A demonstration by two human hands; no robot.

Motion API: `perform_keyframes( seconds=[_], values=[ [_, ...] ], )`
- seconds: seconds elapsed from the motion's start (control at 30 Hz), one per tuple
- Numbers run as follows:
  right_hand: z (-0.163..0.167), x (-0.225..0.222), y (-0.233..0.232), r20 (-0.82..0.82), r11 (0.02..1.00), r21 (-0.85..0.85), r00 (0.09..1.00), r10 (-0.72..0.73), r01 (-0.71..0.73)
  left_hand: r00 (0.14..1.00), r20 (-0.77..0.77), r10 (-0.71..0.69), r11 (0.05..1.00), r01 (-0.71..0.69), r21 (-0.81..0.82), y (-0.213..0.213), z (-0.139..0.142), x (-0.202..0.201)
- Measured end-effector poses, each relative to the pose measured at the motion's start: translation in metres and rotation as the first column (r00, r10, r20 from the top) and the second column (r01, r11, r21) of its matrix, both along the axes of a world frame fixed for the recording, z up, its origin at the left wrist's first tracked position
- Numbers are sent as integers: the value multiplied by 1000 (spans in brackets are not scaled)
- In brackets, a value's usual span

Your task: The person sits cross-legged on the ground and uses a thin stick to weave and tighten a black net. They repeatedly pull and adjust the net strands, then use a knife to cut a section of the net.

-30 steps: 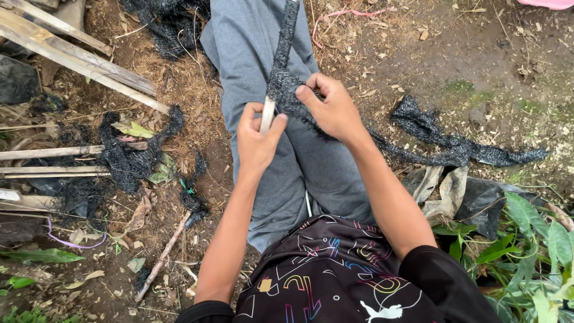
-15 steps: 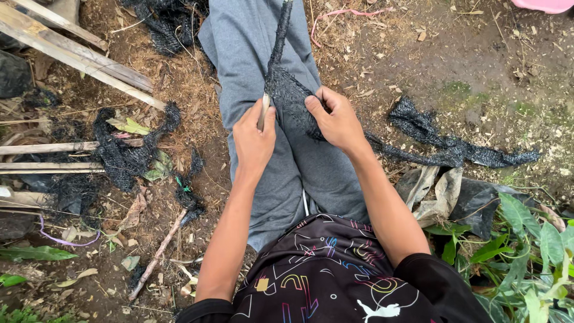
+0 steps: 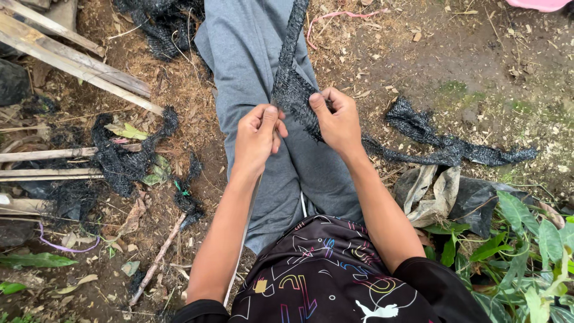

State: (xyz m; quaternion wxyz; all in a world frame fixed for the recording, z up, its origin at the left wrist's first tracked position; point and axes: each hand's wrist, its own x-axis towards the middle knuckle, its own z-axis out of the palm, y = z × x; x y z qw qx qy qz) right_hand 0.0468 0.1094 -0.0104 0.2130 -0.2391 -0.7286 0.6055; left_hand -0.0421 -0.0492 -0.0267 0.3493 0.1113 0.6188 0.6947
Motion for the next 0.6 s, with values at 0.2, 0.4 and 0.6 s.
perform_keyframes(
  seconds=[0.2,0.4,0.6],
  values=[
    [10,-9,11,-99,982,-179,994,51,-68,908,342,-242,962,177,210,-9,19,-3],
    [27,-35,0,-196,848,-477,968,155,-232,567,674,-474,843,72,533,6,25,6],
    [41,-51,0,-238,669,-630,918,317,-395,329,624,-708,668,27,744,11,14,3]
  ],
)
